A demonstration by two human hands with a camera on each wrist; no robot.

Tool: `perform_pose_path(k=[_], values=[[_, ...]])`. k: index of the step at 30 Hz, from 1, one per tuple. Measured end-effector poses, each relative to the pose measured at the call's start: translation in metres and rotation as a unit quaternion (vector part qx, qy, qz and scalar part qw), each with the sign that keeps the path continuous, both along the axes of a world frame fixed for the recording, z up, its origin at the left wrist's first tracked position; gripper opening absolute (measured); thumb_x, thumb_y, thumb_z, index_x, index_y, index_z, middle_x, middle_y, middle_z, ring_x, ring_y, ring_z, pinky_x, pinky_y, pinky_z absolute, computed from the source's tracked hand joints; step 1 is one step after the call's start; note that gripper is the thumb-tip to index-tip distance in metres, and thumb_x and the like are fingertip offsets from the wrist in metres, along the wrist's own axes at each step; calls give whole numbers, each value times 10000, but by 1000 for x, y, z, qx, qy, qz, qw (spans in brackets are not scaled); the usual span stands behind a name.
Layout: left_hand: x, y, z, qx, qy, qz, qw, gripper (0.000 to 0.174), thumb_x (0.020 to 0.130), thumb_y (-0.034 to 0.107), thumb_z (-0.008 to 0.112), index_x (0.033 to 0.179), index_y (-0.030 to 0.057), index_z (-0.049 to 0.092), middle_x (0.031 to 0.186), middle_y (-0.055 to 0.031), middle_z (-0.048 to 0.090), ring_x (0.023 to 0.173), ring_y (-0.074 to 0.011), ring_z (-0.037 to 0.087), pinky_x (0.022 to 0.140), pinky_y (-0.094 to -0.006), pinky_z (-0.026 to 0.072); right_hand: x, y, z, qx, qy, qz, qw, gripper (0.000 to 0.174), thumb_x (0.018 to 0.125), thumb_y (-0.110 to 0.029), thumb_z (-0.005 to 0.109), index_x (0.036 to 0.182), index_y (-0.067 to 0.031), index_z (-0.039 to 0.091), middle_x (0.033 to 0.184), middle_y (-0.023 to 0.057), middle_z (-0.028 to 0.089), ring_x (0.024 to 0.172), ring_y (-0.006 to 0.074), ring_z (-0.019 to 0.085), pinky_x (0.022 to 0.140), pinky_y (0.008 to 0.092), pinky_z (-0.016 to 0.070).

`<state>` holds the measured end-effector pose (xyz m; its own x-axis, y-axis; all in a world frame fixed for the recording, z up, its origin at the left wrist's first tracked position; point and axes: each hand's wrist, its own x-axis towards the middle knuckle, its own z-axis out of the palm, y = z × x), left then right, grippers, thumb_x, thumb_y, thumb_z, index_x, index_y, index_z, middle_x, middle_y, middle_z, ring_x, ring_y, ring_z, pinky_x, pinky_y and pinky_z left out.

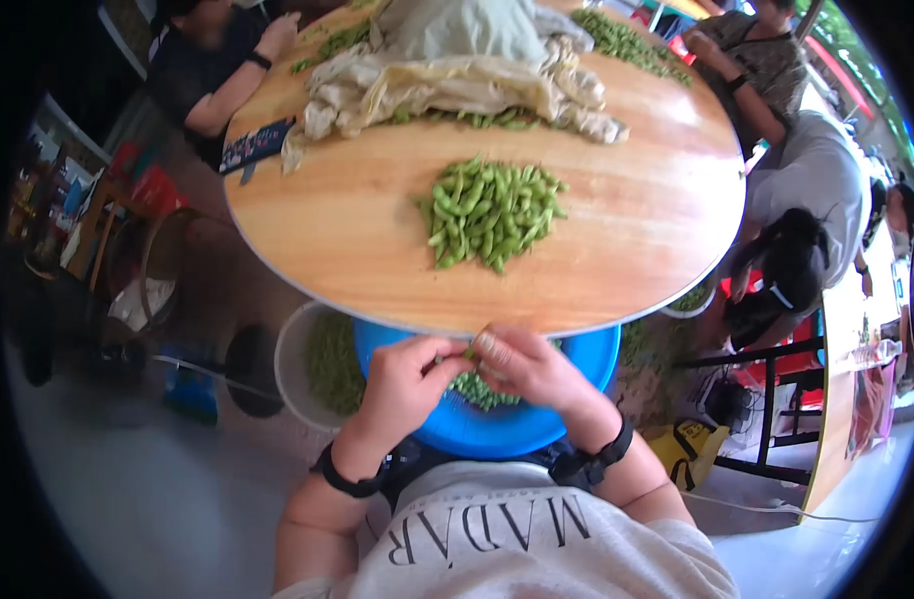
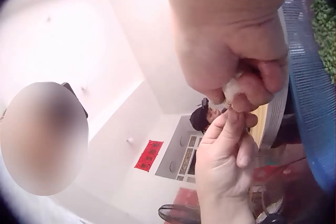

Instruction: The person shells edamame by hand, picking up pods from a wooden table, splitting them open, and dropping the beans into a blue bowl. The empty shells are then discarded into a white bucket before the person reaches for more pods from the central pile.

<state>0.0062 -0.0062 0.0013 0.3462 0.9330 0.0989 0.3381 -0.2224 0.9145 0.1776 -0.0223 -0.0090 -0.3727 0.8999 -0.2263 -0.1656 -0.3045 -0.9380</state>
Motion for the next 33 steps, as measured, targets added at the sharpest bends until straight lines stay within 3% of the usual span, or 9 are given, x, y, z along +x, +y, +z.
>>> perform_pose_path(k=[2, 9, 18, 21, 22, 24, 27, 30, 33], values=[[1, -2, -3, 93, 9, 2, 996, 95, 724, 11, 676, 809, -14, 641, 669, -96, 632, 568, -127, 594, 522, -243, 453, -1, 0, 0, 9, -4, 5, 1000, 305, 940, -282, 443, 802, -20, 517, 584, -29, 424, 523, 61, 393, 459, 216, 338], [0, -7, -4, 105, 15, 5, 994, 85, 718, 10, 675, 789, -9, 631, 703, -142, 627, 613, -209, 630, 543, -278, 475, -3, 1, -2, 16, -55, 23, 998, 312, 913, -287, 505, 754, -18, 509, 587, -6, 479, 528, 61, 415, 462, 216, 336], [-3, -8, -7, 160, 54, 8, 986, 61, 725, -10, 649, 769, -12, 607, 672, -147, 602, 575, -221, 610, 519, -302, 463, -8, 2, -8, 32, -53, 27, 998, 285, 917, -253, 495, 762, -13, 503, 587, -7, 470, 528, 60, 405, 459, 213, 331], [-2, -12, -23, 162, 11, 33, 986, 36, 757, -7, 629, 789, -13, 613, 658, -122, 610, 526, -182, 587, 479, -274, 450, -10, -2, -10, 60, -66, 11, 996, 267, 929, -247, 475, 782, -25, 495, 608, -26, 457, 527, 48, 400, 448, 199, 310], [-2, -15, -24, 42, -53, 38, 997, 25, 773, 2, 618, 792, -11, 610, 660, -118, 610, 500, -161, 563, 456, -257, 431, -10, -4, -10, 54, -60, 12, 997, 265, 927, -240, 476, 780, -21, 500, 605, -20, 463, 530, 52, 402, 454, 203, 317], [-3, -20, -26, -198, -177, 45, 963, 29, 805, 21, 596, 800, -7, 603, 662, -110, 610, 448, -121, 515, 410, -223, 394, -9, -7, -11, 43, -49, 15, 998, 261, 922, -227, 479, 776, -13, 508, 598, -7, 474, 535, 61, 406, 466, 213, 332], [-18, -17, -43, -431, -369, 8, 824, 57, 840, 47, 564, 805, 5, 583, 675, -107, 593, 411, -72, 432, 370, -177, 318, -4, -13, -10, 130, -93, 61, 985, 245, 917, -231, 492, 812, -13, 533, 608, -4, 480, 556, 74, 432, 498, 226, 365], [-21, -23, -48, -449, -373, 2, 812, 75, 842, 61, 557, 795, 3, 566, 681, -123, 580, 393, -72, 392, 357, -180, 283, 5, -15, -12, 165, -194, 77, 964, 250, 846, -258, 608, 850, -14, 556, 629, 15, 516, 590, 91, 477, 538, 243, 403], [-12, -27, -43, -403, -330, 4, 854, 86, 832, 76, 571, 810, -6, 560, 681, -114, 574, 401, -69, 394, 365, -176, 288, 3, -17, -11, 189, -243, 21, 951, 316, 736, -260, 732, 846, -16, 563, 650, 14, 548, 620, 89, 491, 556, 242, 413]])
